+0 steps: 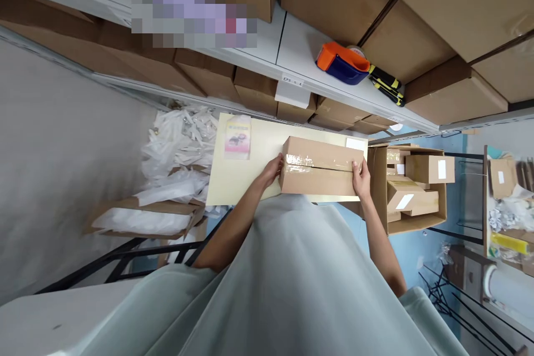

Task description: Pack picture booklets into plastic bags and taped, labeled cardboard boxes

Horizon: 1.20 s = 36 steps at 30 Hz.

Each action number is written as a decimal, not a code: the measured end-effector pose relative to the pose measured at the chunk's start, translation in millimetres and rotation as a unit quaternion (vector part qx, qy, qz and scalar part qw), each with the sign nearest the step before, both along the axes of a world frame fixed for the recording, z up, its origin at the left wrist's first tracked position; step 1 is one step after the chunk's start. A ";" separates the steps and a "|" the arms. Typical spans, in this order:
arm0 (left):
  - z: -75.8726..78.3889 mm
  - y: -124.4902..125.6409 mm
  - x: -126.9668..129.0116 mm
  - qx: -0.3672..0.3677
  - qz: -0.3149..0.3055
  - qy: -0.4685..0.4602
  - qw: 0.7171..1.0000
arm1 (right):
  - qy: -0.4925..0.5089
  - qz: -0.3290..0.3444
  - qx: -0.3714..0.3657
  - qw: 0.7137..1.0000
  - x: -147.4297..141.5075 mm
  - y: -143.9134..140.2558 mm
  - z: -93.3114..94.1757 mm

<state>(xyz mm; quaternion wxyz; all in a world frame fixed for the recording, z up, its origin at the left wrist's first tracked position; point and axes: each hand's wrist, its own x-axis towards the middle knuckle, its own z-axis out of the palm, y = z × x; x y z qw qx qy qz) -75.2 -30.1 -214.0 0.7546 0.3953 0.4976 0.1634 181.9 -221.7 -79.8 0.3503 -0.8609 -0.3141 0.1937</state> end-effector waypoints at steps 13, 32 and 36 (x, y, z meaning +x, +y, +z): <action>99.6 -18.3 -10.3 0.479 -0.084 0.096 0.869 | -0.147 0.024 -0.102 0.984 0.0 -4.7 -14.7; 228.9 93.4 127.9 0.669 0.034 0.095 0.737 | -0.322 0.277 -0.110 0.898 55.0 282.2 124.7; 221.9 65.0 103.5 0.591 0.052 0.057 0.803 | -0.241 0.286 -0.050 0.926 48.4 249.3 119.8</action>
